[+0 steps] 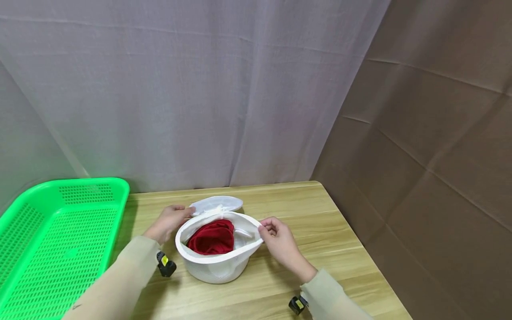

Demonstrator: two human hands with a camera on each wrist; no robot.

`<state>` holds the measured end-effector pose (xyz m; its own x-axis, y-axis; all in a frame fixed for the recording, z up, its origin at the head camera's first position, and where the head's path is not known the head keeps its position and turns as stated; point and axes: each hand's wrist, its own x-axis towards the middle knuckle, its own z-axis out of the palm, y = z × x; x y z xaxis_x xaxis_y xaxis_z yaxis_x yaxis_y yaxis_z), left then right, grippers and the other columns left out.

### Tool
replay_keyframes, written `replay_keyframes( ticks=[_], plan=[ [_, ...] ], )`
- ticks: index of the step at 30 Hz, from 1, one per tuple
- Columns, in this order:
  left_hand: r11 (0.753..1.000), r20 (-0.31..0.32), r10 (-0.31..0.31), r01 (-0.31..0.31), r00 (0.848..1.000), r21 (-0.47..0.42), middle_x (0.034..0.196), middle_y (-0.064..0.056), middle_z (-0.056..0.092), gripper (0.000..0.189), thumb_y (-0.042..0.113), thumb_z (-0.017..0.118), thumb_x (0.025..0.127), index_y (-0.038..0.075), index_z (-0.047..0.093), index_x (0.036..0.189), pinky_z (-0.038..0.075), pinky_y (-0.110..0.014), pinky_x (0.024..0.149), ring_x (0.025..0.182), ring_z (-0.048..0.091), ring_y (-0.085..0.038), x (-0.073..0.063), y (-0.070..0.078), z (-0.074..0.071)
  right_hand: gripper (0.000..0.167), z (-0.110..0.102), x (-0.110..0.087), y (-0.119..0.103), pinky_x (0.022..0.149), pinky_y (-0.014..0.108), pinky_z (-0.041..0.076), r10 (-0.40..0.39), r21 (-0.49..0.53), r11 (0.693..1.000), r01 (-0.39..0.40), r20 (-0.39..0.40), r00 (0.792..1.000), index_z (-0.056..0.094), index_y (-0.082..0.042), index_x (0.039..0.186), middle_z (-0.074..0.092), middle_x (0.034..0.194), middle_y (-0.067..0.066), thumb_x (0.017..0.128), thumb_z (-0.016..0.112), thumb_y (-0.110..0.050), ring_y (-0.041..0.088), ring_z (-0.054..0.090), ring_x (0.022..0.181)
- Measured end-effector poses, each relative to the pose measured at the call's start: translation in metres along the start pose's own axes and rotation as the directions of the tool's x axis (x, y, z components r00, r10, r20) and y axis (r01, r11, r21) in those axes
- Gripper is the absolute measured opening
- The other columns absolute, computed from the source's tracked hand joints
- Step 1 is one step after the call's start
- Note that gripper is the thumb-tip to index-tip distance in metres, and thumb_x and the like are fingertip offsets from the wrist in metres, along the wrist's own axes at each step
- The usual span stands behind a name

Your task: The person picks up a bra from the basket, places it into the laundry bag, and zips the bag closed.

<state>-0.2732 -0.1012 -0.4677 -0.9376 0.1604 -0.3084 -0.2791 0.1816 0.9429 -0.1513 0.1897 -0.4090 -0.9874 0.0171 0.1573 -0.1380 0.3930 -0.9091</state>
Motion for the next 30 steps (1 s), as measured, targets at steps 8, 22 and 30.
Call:
replay_keyframes(
  ticks=[8, 22, 30],
  plan=[
    [0.998, -0.013, 0.057, -0.058, 0.998, -0.021, 0.113, -0.023, 0.061, 0.066, 0.018, 0.061, 0.094, -0.01, 0.027, 0.143, 0.051, -0.031, 0.082, 0.095, 0.063, -0.023, 0.002, 0.008, 0.0, 0.009, 0.0, -0.001, -0.002, 0.06, 0.026, 0.053, 0.006, -0.02, 1.0, -0.006, 0.004, 1.0, 0.061, 0.009, 0.098, 0.061, 0.087, 0.02, 0.093, 0.058, 0.003, 0.027, 0.059, 0.074],
    [0.969, -0.047, 0.211, -0.215, 0.976, -0.119, 0.127, -0.026, 0.053, 0.049, 0.0, 0.055, 0.093, -0.008, 0.037, 0.138, 0.049, -0.035, 0.092, 0.098, 0.06, -0.019, -0.012, 0.042, -0.001, 0.008, 0.002, -0.001, 0.004, 0.058, 0.02, 0.048, 0.007, -0.021, 1.0, -0.008, -0.009, 1.0, 0.062, 0.008, 0.097, 0.061, 0.085, 0.016, 0.092, 0.059, 0.003, 0.022, 0.058, 0.072],
    [0.92, -0.097, 0.386, -0.39, 0.917, -0.028, 0.117, -0.026, 0.056, 0.043, -0.008, 0.051, 0.087, -0.011, 0.044, 0.13, 0.053, -0.029, 0.082, 0.093, 0.06, -0.023, -0.018, 0.045, 0.002, 0.009, 0.003, -0.001, 0.003, 0.058, 0.02, 0.048, 0.015, -0.026, 1.0, -0.016, -0.011, 1.0, 0.063, 0.008, 0.098, 0.062, 0.085, 0.017, 0.093, 0.059, 0.001, 0.019, 0.057, 0.071]
  ],
)
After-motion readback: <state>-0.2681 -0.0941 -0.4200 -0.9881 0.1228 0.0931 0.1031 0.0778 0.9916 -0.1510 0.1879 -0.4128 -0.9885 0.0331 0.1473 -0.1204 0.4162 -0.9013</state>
